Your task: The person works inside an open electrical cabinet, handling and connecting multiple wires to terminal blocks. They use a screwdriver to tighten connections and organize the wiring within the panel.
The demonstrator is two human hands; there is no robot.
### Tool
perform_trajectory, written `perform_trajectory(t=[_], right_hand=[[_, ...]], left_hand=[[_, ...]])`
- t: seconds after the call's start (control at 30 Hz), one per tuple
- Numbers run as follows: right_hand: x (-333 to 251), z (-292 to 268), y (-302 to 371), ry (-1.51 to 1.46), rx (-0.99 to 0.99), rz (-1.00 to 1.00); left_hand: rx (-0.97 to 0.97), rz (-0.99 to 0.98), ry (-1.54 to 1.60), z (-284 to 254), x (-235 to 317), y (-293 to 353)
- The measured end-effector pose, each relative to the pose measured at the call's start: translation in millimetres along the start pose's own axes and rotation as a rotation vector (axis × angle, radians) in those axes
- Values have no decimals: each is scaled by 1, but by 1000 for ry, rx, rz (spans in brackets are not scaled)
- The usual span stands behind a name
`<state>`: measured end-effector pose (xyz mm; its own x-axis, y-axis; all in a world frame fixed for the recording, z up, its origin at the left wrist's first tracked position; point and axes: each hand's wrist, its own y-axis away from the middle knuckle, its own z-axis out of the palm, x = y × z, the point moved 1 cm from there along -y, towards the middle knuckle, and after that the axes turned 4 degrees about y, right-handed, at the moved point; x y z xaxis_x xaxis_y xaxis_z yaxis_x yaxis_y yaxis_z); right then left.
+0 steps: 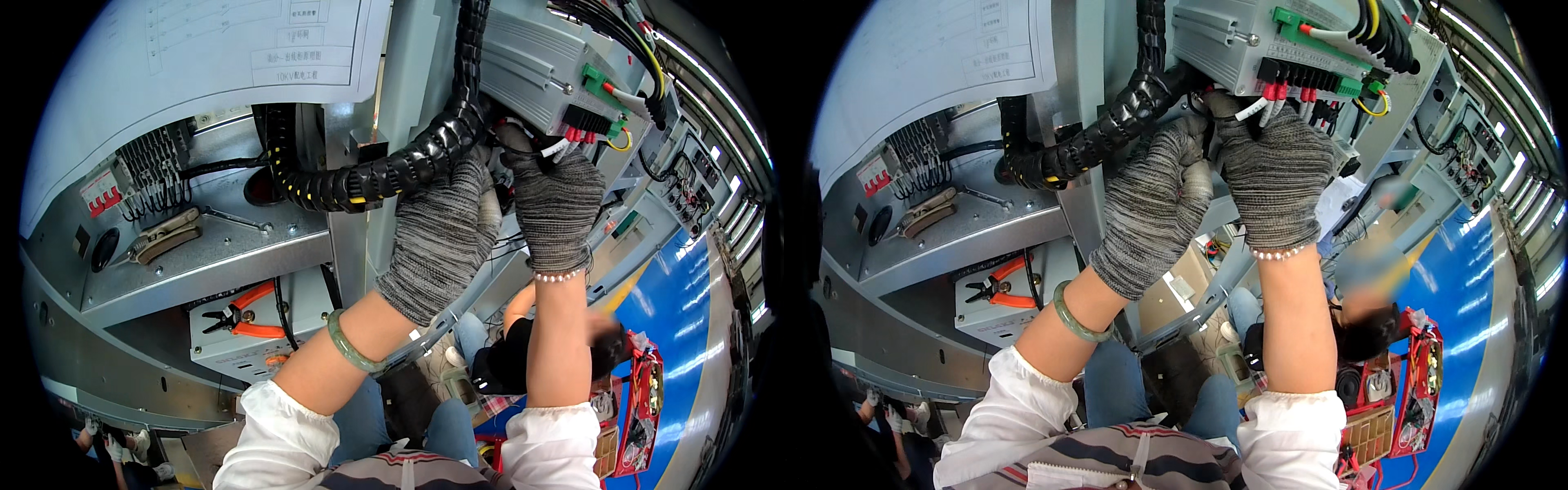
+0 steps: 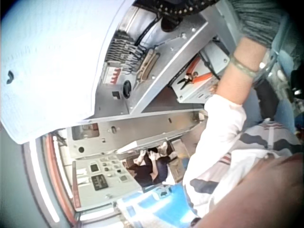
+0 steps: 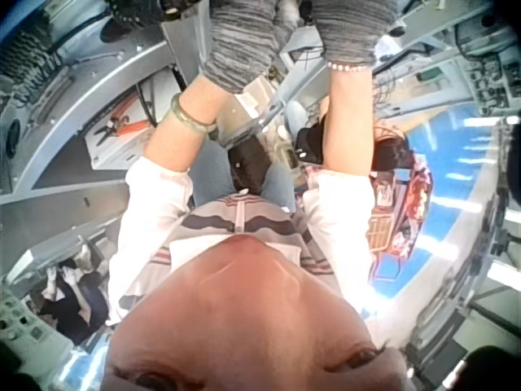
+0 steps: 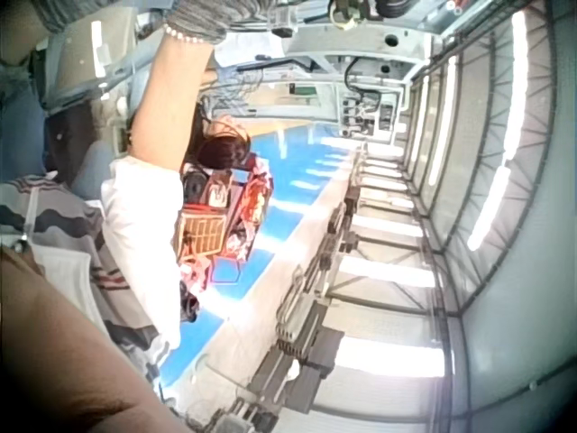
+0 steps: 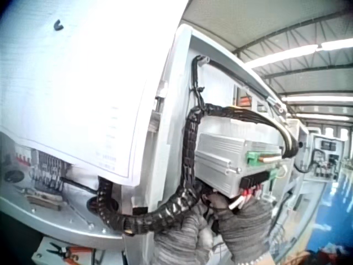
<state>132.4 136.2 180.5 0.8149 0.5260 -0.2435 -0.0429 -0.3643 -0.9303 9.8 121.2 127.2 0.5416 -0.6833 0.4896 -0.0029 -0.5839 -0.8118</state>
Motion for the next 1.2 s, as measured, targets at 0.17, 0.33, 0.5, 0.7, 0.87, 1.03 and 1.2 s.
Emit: perform_trajectory(t=[0.17,0.33,0.5,0.7,0.87,1.03,1.2], right_hand=[[4,7,-2,109,1,-27],[9,12,-5,12,-14,-61],[10,10,1,-32,-46,-43],[8,23,3,-155,91,-4],[-3,26,2,-134,134,30],[6,18,2,3,45,-20],[1,18,2,152,-42,36]], left_hand=[[94,92,-15,6,-11,-2],[64,74,-126,0,-4,-4],[77,9,1,5,-6,-2],[93,16,-49,6,-4,-2],[97,39,15,3,-6,-1],[82,41,84,6,-5,-1],[118,51,108,2,-9,-1]])
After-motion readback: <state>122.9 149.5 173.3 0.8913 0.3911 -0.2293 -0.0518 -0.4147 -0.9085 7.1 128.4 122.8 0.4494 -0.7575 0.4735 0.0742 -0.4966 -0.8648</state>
